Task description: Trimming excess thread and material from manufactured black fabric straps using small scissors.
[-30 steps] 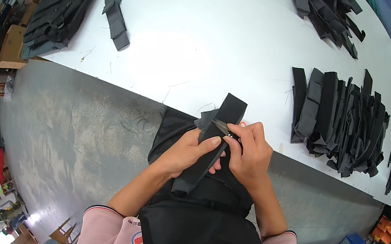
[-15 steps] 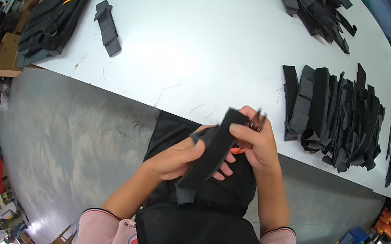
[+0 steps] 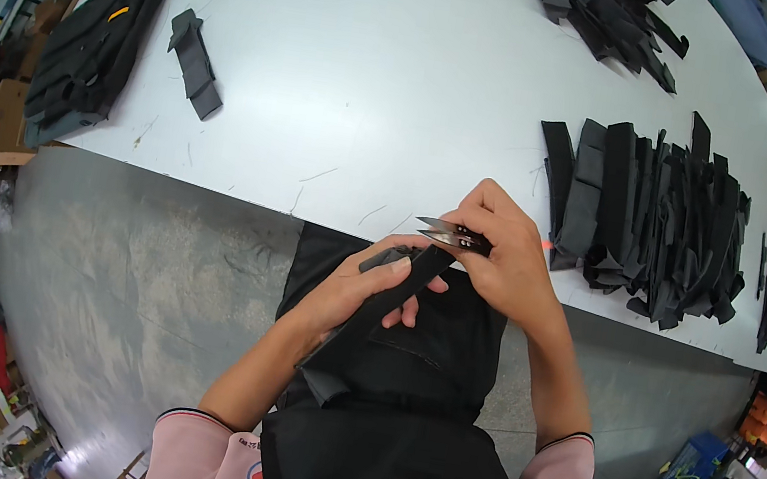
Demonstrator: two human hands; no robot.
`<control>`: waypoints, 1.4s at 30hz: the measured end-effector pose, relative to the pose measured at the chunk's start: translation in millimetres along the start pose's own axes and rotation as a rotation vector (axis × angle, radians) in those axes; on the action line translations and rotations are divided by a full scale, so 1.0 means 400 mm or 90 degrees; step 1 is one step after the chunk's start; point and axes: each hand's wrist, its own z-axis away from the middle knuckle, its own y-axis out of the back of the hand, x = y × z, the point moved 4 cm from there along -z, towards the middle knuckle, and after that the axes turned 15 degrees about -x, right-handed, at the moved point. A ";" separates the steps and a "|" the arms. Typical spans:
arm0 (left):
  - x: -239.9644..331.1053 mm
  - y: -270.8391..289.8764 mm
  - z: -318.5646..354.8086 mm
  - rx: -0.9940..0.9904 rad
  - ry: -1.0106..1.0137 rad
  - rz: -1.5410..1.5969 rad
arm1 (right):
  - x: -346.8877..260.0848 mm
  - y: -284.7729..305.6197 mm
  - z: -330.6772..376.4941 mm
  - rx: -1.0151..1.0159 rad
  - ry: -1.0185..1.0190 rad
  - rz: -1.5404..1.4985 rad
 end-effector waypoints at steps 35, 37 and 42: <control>0.064 -0.047 0.025 0.325 -0.221 -0.889 | 0.068 -0.081 0.120 0.284 -0.053 -0.077; 0.061 -0.026 0.022 0.267 -0.219 -0.772 | 0.069 -0.088 0.119 0.284 -0.056 -0.230; 0.030 -0.029 0.012 0.178 -0.031 -0.200 | 0.079 -0.120 0.110 0.236 -0.073 -0.600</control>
